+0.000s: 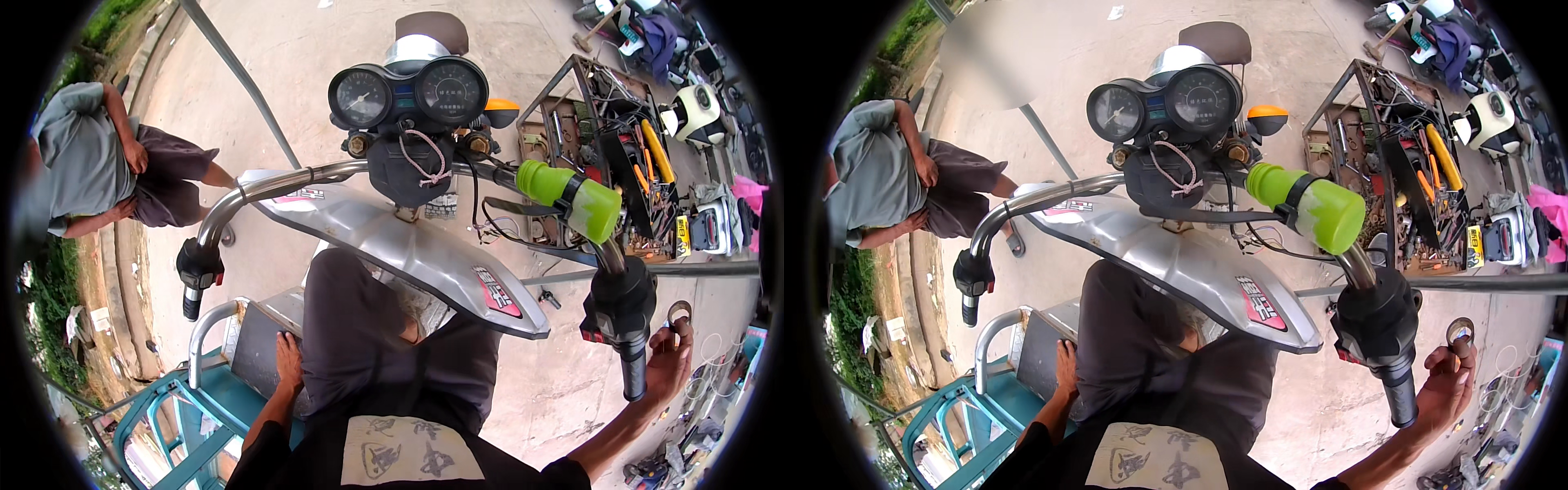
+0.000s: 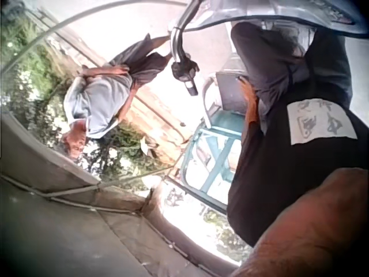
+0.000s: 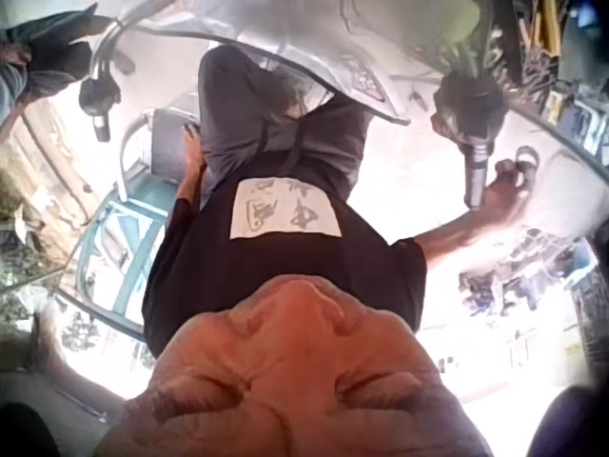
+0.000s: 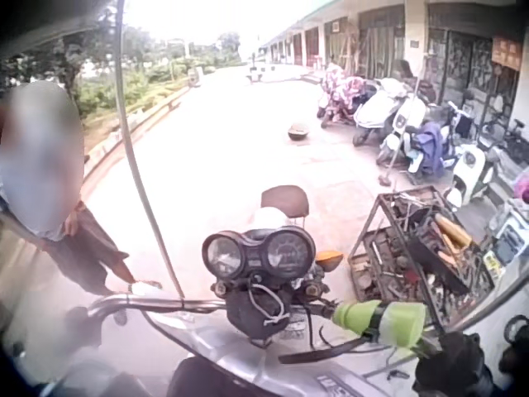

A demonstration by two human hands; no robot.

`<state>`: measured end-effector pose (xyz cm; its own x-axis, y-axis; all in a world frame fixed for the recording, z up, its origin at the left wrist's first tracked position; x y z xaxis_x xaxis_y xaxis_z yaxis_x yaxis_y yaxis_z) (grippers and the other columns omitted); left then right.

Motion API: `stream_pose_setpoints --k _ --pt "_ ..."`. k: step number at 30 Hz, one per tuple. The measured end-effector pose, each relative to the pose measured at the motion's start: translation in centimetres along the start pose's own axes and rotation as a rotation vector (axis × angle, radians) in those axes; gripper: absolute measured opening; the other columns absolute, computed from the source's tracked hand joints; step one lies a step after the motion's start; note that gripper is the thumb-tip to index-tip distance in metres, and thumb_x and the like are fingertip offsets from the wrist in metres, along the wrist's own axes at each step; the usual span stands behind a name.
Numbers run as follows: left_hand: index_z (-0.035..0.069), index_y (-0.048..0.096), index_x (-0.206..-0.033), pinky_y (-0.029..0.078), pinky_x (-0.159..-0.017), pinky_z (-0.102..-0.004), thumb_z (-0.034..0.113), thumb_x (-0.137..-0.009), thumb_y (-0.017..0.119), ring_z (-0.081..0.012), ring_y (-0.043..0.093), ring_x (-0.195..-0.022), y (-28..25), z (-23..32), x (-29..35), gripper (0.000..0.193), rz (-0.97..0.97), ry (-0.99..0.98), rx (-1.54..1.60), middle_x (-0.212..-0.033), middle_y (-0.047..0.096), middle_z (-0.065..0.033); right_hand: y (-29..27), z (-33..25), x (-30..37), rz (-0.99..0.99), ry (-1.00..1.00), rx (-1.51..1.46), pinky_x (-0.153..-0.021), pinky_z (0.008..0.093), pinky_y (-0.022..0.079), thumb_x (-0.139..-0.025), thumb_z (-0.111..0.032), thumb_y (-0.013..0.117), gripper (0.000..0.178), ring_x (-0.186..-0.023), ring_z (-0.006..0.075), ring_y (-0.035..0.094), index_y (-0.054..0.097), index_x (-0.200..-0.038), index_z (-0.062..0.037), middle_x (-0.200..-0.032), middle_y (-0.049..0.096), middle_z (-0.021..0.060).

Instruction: The person connects and tapes several electrical wires on a motorcycle dashboard by hand, while another person assists by holding the components.

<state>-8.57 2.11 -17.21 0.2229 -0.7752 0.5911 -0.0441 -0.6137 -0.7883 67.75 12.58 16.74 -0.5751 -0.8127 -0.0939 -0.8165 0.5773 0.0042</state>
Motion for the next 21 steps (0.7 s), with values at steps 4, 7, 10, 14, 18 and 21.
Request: stream_pose_setpoints --k 4,7,10,14,18,21 --pt "-0.001 0.028 -0.159 0.039 -0.117 -0.0488 0.003 -0.085 0.063 -0.0484 0.033 -0.148 0.2 -3.4 7.0 0.083 0.192 0.193 0.077 -0.163 0.026 -0.0301 2.0 -4.4 8.8 0.085 -0.188 0.388 -0.087 0.0299 0.045 -0.111 -0.029 0.048 0.039 -0.091 0.0146 0.054 0.067 -0.114 0.0042 -0.11 0.057 0.0046" --pt "0.001 0.031 -0.158 0.044 -0.11 -0.0513 0.005 -0.081 0.066 -0.0482 0.033 -0.148 5.0 -5.1 11.2 0.085 0.354 0.346 0.137 -0.161 0.029 -0.0293 2.4 -10.8 13.5 0.113 -0.271 0.687 -0.083 0.0301 0.046 -0.112 -0.024 0.047 0.034 -0.089 0.0157 0.056 0.069 -0.108 0.0027 -0.106 0.058 0.0048" --pt "0.002 0.034 -0.157 0.045 -0.104 -0.0537 0.007 -0.081 0.066 -0.0468 0.032 -0.147 6.9 -7.1 14.4 0.083 0.31 0.342 0.179 -0.159 0.031 -0.0285 3.8 -16.3 18.8 0.253 -0.457 1.12 -0.081 0.034 0.049 -0.11 -0.02 0.05 0.028 -0.091 0.0236 0.061 0.068 -0.11 0.0016 -0.106 0.059 0.0113" --pt "0.001 0.035 -0.157 0.04 -0.106 -0.0551 0.02 -0.075 0.08 -0.0442 0.03 -0.149 7.4 -15.5 18.5 0.096 0.254 0.296 0.32 -0.16 0.032 -0.0268 6.5 -17.5 28.9 0.238 -0.59 1.226 -0.086 0.0419 0.049 -0.107 -0.015 0.052 0.024 -0.095 0.0386 0.062 0.067 -0.104 0.004 -0.108 0.059 0.0188" --pt "-0.002 0.035 -0.155 0.04 -0.11 -0.0521 0.033 -0.066 0.094 -0.0442 0.032 -0.147 8.1 -22.8 22.7 0.112 0.411 0.25 0.218 -0.158 0.034 -0.0275 9.8 -18.8 33.2 0.076 -0.489 1.22 -0.085 0.0453 0.05 -0.105 -0.022 0.055 0.028 -0.098 0.0397 0.064 0.069 -0.107 0.0029 -0.111 0.06 0.0196" --pt "-0.002 0.036 -0.154 0.04 -0.11 -0.052 0.035 -0.066 0.094 -0.0448 0.032 -0.147 9.8 -23.8 25.5 0.112 0.539 0.32 0.235 -0.157 0.034 -0.0282 9.4 -20.8 37.3 -0.081 -0.541 1.265 -0.087 0.0509 0.053 -0.096 -0.042 0.068 0.048 -0.101 0.0424 0.066 0.069 -0.116 0.0019 -0.123 0.056 0.0207"
Point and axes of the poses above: each hand's wrist, its own x-axis away from the middle knuckle, its own y-axis out of the palm, z = x × y, the point moved 7 cm from there along -x, towards the middle knuckle
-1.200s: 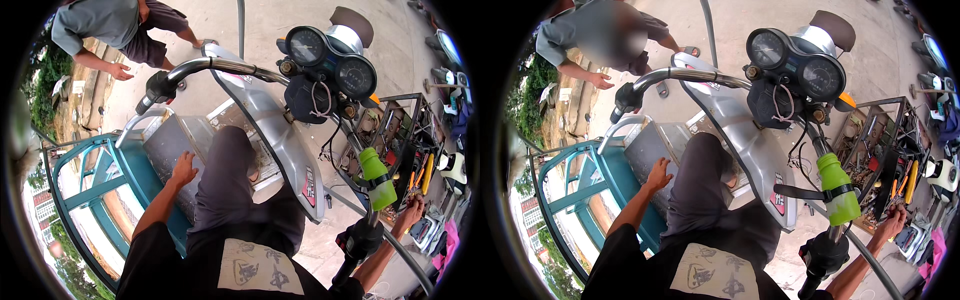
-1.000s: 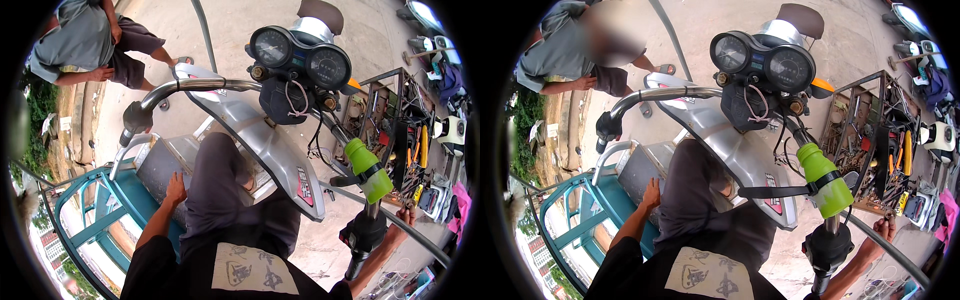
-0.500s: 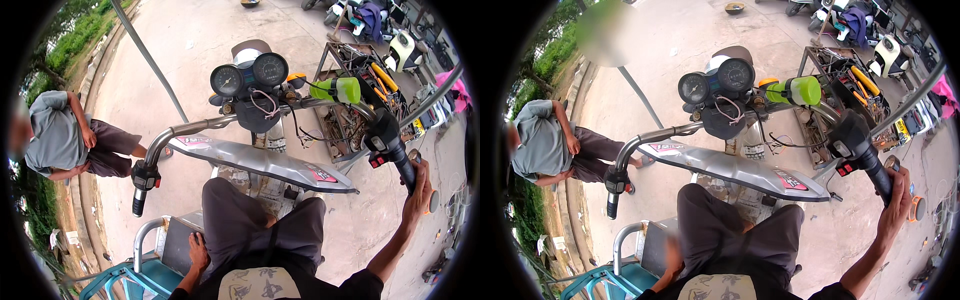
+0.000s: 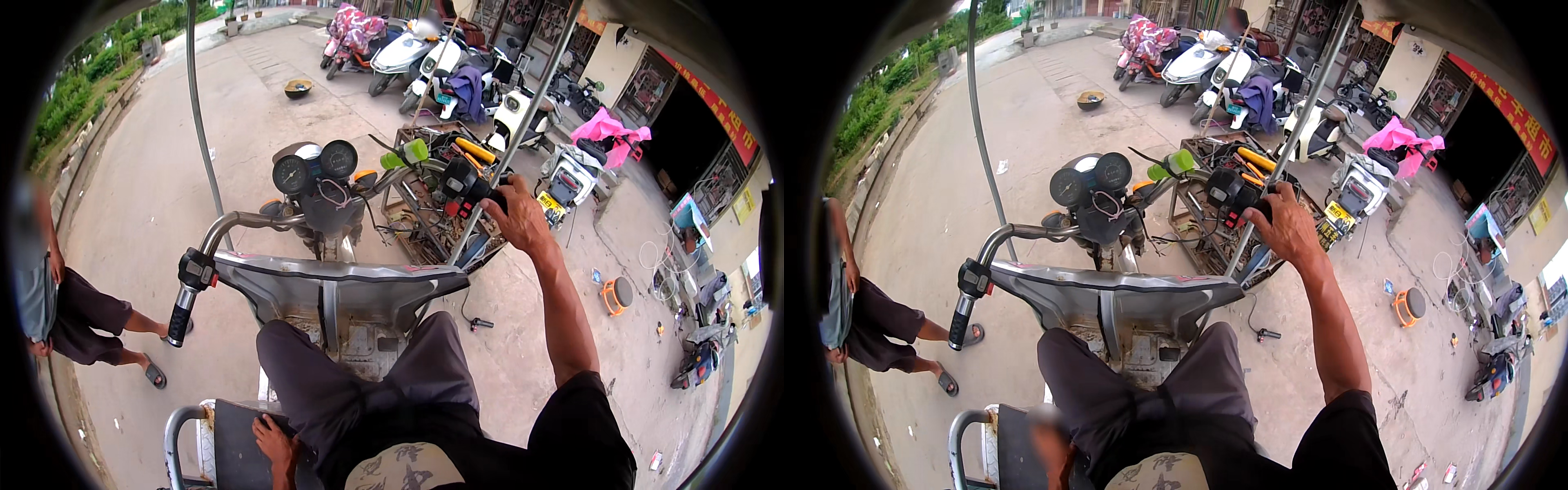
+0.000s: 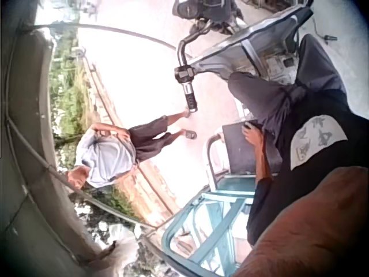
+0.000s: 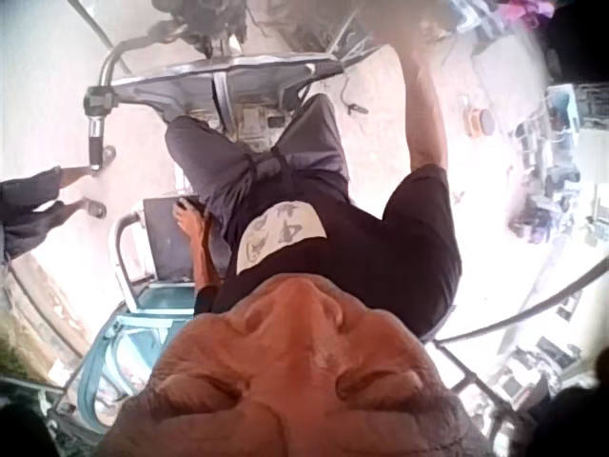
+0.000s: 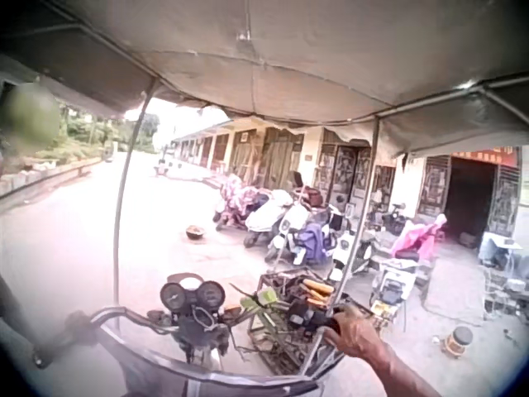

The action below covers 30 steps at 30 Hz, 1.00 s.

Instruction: The person connects and tapes several electrical wires on a motorcycle dashboard by hand, while another person assists by holding the components.

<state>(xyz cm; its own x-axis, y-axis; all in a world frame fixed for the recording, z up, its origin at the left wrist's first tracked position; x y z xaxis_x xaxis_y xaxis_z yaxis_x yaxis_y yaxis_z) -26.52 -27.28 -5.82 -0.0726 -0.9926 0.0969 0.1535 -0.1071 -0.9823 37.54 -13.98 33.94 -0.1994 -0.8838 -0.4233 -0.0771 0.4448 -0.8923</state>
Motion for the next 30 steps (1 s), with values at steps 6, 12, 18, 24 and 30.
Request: stream_pose_setpoints --k 6,12,18,24,30 --pt "-0.005 0.038 -0.152 0.04 -0.111 -0.0527 0.042 -0.067 0.093 -0.0462 0.034 -0.145 0.6 0.2 3.5 0.111 -0.152 -0.012 0.072 -0.155 0.036 -0.0305 -4.6 0.1 3.4 -0.089 0.058 0.061 -0.089 0.0513 0.054 -0.076 -0.048 0.082 0.072 -0.108 0.0433 0.065 0.06 -0.123 0.0021 -0.135 0.049 0.0203" --pt "-0.008 0.042 -0.149 0.037 -0.114 -0.0535 0.037 -0.077 0.086 -0.0478 0.037 -0.142 2.7 -1.2 7.0 0.096 -0.051 -0.022 0.196 -0.151 0.04 -0.0326 -6.1 1.3 4.9 -0.14 0.065 0.131 -0.088 0.0528 0.054 -0.07 -0.051 0.087 0.079 -0.107 0.0417 0.066 0.059 -0.12 0.003 -0.133 0.049 0.0198" --pt "-0.011 0.039 -0.149 0.027 -0.12 -0.0539 0.032 -0.085 0.076 -0.0474 0.032 -0.147 -1.0 3.8 9.5 0.085 0.163 0.033 0.06 -0.155 0.037 -0.0314 -5.8 1.8 4.9 -0.147 0.131 0.137 -0.083 0.0545 0.054 -0.07 -0.059 0.084 0.082 -0.103 0.0424 0.068 0.06 -0.117 0.0039 -0.13 0.052 0.0203" --pt "-0.011 0.034 -0.152 0.021 -0.123 -0.0551 0.031 -0.087 0.074 -0.046 0.026 -0.15 -2.2 2.7 7.0 0.087 0.073 -0.045 0.311 -0.158 0.032 -0.0307 -4.1 -0.8 2.5 0.028 0.104 0.134 -0.082 0.0516 0.054 -0.07 -0.057 0.085 0.079 -0.1 0.0388 0.068 0.062 -0.117 0.003 -0.126 0.057 0.0143" --pt "-0.011 0.034 -0.152 0.018 -0.124 -0.0561 0.032 -0.087 0.073 -0.045 0.023 -0.152 -1.3 -0.8 3.9 0.087 0.007 -0.052 0.24 -0.158 0.031 -0.0298 -1.4 -4.3 1.1 0.054 0.148 0.168 -0.079 0.0495 0.053 -0.069 -0.049 0.085 0.068 -0.097 0.037 0.068 0.063 -0.109 0.0017 -0.12 0.057 0.0154"
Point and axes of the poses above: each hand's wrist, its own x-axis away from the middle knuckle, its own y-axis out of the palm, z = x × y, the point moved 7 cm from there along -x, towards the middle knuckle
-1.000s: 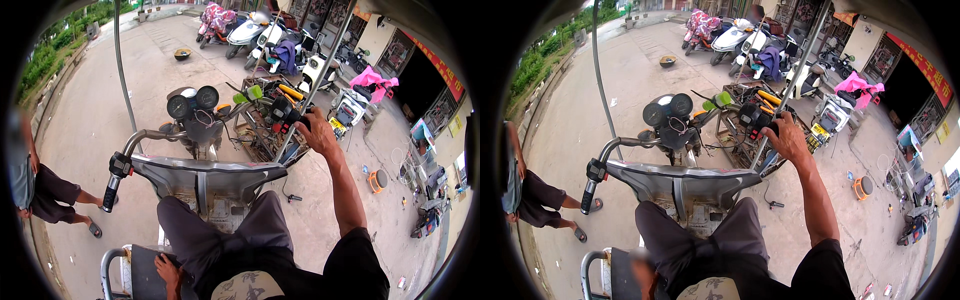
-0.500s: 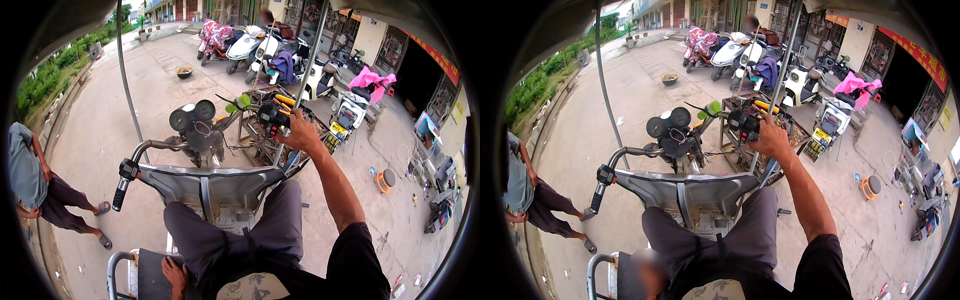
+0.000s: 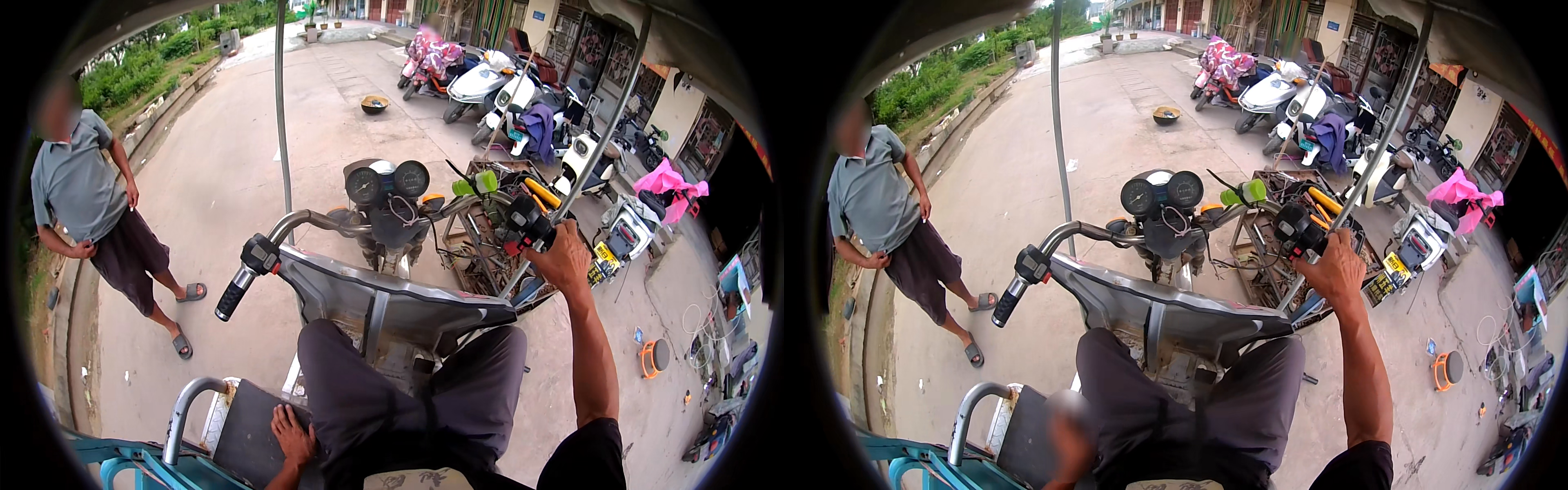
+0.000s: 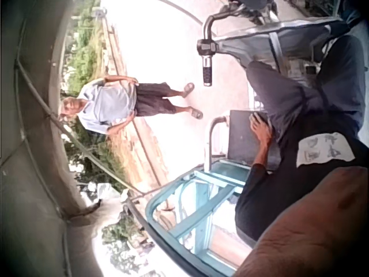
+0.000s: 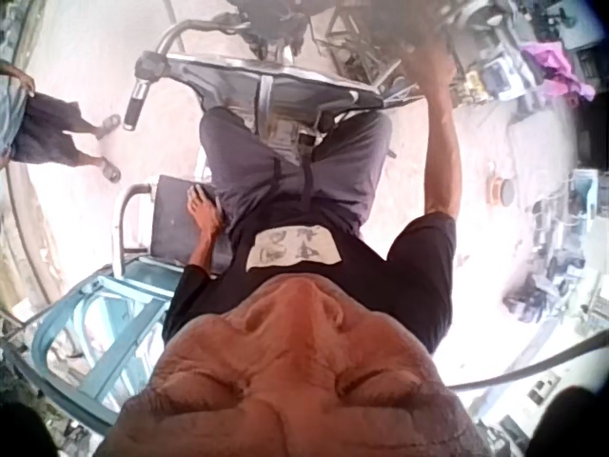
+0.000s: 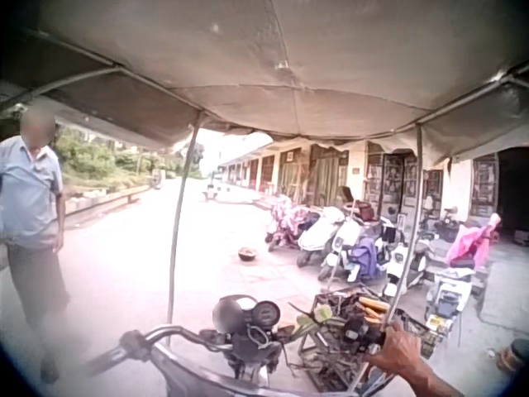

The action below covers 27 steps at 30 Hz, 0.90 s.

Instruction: The person connects and tapes several electrical wires on a motorcycle dashboard by hand, while another person assists by holding the components.

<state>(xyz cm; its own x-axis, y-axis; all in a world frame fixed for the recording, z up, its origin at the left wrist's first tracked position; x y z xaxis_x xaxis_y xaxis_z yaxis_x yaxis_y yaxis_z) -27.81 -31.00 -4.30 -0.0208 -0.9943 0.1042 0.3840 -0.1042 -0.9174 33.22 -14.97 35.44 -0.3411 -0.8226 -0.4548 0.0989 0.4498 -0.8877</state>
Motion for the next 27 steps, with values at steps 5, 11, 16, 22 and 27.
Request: stream_pose_setpoints --k 5,11,16,22,27 --pt "-0.005 0.042 -0.146 0.023 -0.121 -0.0564 0.02 -0.086 0.072 -0.0462 0.031 -0.146 -1.6 0.3 -1.9 0.072 0.176 0.043 0.032 -0.152 0.037 -0.0291 1.9 -0.4 -1.5 -0.097 -0.025 -0.055 -0.083 0.0501 0.052 -0.066 -0.042 0.089 0.069 -0.1 0.0391 0.066 0.066 -0.113 0.0032 -0.118 0.058 0.016" --pt "-0.001 0.061 -0.117 0.05 -0.091 -0.0462 0.001 -0.091 0.065 -0.038 0.062 -0.107 -14.3 14.8 -13.3 0.026 0.494 0.242 0.507 -0.115 0.062 -0.0197 2.8 1.9 -5.5 -0.311 -0.104 -0.124 -0.085 0.0491 0.052 -0.074 -0.032 0.085 0.041 -0.098 0.0398 0.067 0.073 -0.098 -0.0004 -0.106 0.066 0.0194" --pt "0.004 0.066 -0.108 0.052 -0.078 -0.0468 0.025 -0.098 0.068 -0.0339 0.066 -0.094 -19.4 32.6 -24.6 0.024 0.486 0.614 0.436 -0.101 0.067 -0.0132 2.8 3.7 -4.7 -0.302 -0.01 -0.18 -0.078 0.0487 0.053 -0.074 -0.028 0.084 0.036 -0.087 0.0406 0.07 0.073 -0.093 0.0 -0.09 0.071 0.0222" --pt "0.005 0.067 -0.108 0.054 -0.087 -0.0484 0.056 -0.096 0.062 -0.0348 0.068 -0.106 -17.9 44.8 -36.1 0.053 0.351 0.328 0.177 -0.106 0.071 -0.0155 2.4 5.8 -4.7 -0.344 0.013 -0.274 -0.076 0.0468 0.054 -0.075 -0.033 0.085 0.038 -0.082 0.0391 0.072 0.074 -0.088 0.0014 -0.086 0.072 0.022" --pt "0.005 0.07 -0.104 0.052 -0.093 -0.0532 0.063 -0.098 0.052 -0.0396 0.07 -0.109 -14.1 47.4 -42.0 0.061 0.219 0.124 0.124 -0.112 0.074 -0.0213 2.3 8.1 -5.6 -0.391 0.045 -0.311 -0.076 0.046 0.054 -0.076 -0.035 0.084 0.04 -0.081 0.0382 0.072 0.075 -0.089 0.0021 -0.084 0.072 0.0228"
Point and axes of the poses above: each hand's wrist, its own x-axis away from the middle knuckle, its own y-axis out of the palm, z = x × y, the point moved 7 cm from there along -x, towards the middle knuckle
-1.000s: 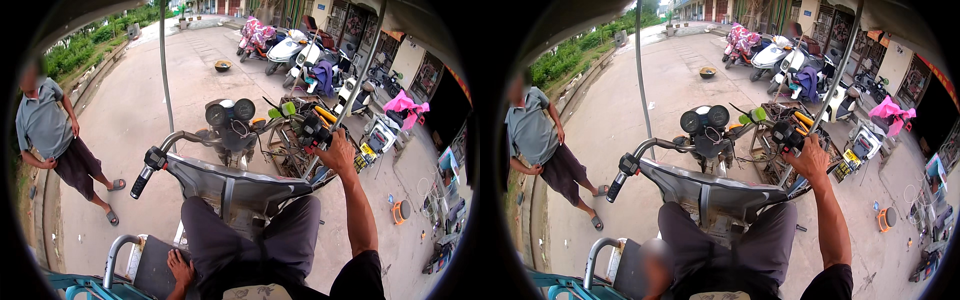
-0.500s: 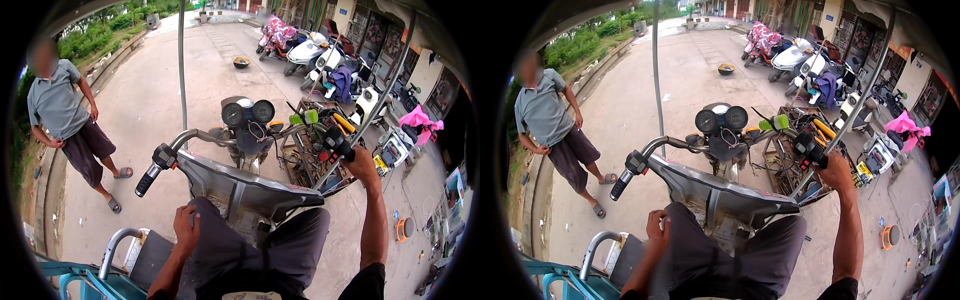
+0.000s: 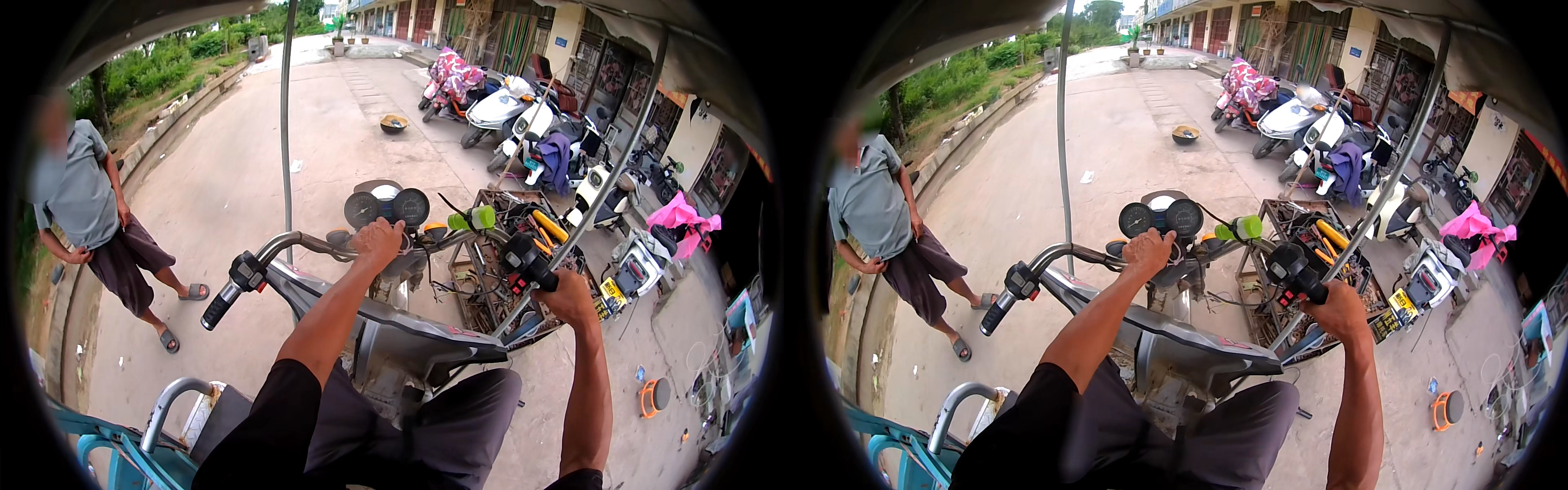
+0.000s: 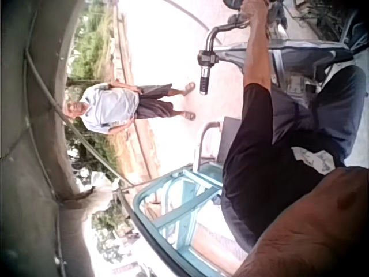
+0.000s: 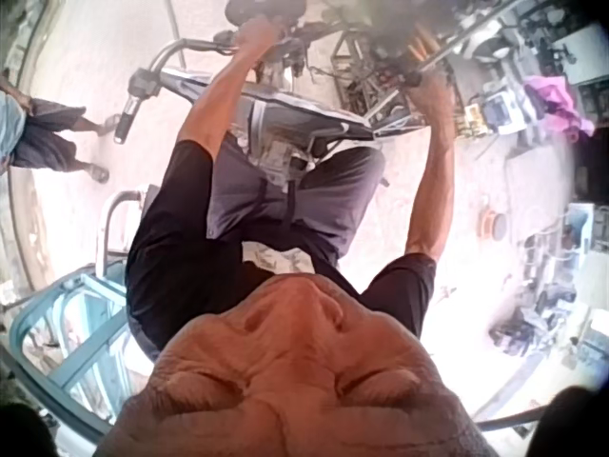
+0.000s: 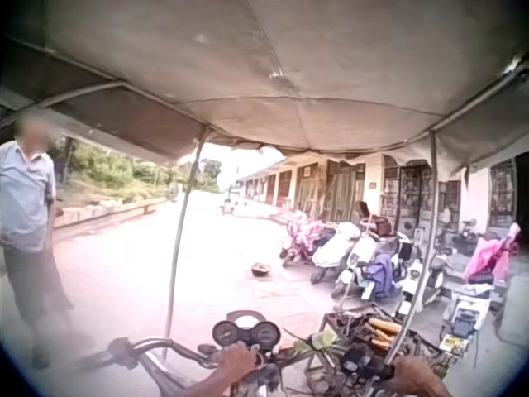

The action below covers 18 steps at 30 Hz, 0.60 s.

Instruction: The person connects and tapes several electrical wires on a motorcycle dashboard by hand, while another person assists by holding the components.

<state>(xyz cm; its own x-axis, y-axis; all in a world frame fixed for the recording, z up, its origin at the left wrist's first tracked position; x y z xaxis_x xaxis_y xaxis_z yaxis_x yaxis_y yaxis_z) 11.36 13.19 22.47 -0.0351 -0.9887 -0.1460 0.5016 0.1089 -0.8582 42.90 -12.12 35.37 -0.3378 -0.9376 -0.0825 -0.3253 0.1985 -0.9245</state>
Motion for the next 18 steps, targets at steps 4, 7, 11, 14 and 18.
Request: stream_pose_setpoints --k 4,7,11,14,18 --pt "0.005 0.07 -0.101 0.054 -0.089 -0.0532 0.045 -0.098 0.055 -0.0383 0.071 -0.109 1.3 1.6 -1.8 0.043 -0.004 0.083 -0.078 -0.111 0.075 -0.0198 -0.4 1.5 -1.1 -0.032 -0.001 -0.027 -0.075 0.0439 0.054 -0.076 -0.034 0.083 0.04 -0.078 0.036 0.072 0.075 -0.089 0.0027 -0.081 0.072 0.0223" --pt "0.007 0.07 -0.103 0.055 -0.086 -0.051 0.032 -0.096 0.058 -0.0367 0.071 -0.105 2.0 2.3 -2.7 0.029 0.042 0.197 -0.192 -0.107 0.075 -0.0159 -0.3 1.6 -1.5 -0.075 0.013 -0.05 -0.074 0.0424 0.053 -0.075 -0.033 0.083 0.04 -0.074 0.0338 0.071 0.075 -0.089 0.003 -0.077 0.071 0.0202" --pt "0.008 0.068 -0.114 0.057 -0.084 -0.0482 0.028 -0.095 0.064 -0.0353 0.07 -0.105 1.4 2.0 -3.1 0.028 0.024 0.29 -0.326 -0.112 0.071 -0.0138 0.3 1.4 -1.7 -0.136 0.061 -0.103 -0.072 0.0409 0.052 -0.076 -0.032 0.083 0.038 -0.069 0.031 0.069 0.075 -0.09 0.0022 -0.07 0.068 0.0172" --pt "0.007 0.064 -0.127 0.057 -0.084 -0.0487 0.033 -0.094 0.068 -0.0341 0.067 -0.112 -3.5 2.7 2.2 0.042 0.143 0.316 -0.178 -0.122 0.067 -0.0145 0.7 1.5 -2.1 -0.108 0.028 -0.085 -0.072 0.0407 0.053 -0.076 -0.032 0.083 0.035 -0.07 0.0316 0.07 0.076 -0.09 -0.0002 -0.072 0.069 0.018" --pt "0.003 0.058 -0.132 0.055 -0.086 -0.0476 0.03 -0.094 0.07 -0.0363 0.063 -0.114 -10.2 -1.1 10.1 0.048 0.349 0.573 0.019 -0.125 0.063 -0.0171 1.0 1.2 -3.1 -0.06 0.0 -0.044 -0.071 0.0412 0.053 -0.078 -0.031 0.083 0.033 -0.071 0.0322 0.071 0.077 -0.09 -0.0016 -0.074 0.07 0.0187"
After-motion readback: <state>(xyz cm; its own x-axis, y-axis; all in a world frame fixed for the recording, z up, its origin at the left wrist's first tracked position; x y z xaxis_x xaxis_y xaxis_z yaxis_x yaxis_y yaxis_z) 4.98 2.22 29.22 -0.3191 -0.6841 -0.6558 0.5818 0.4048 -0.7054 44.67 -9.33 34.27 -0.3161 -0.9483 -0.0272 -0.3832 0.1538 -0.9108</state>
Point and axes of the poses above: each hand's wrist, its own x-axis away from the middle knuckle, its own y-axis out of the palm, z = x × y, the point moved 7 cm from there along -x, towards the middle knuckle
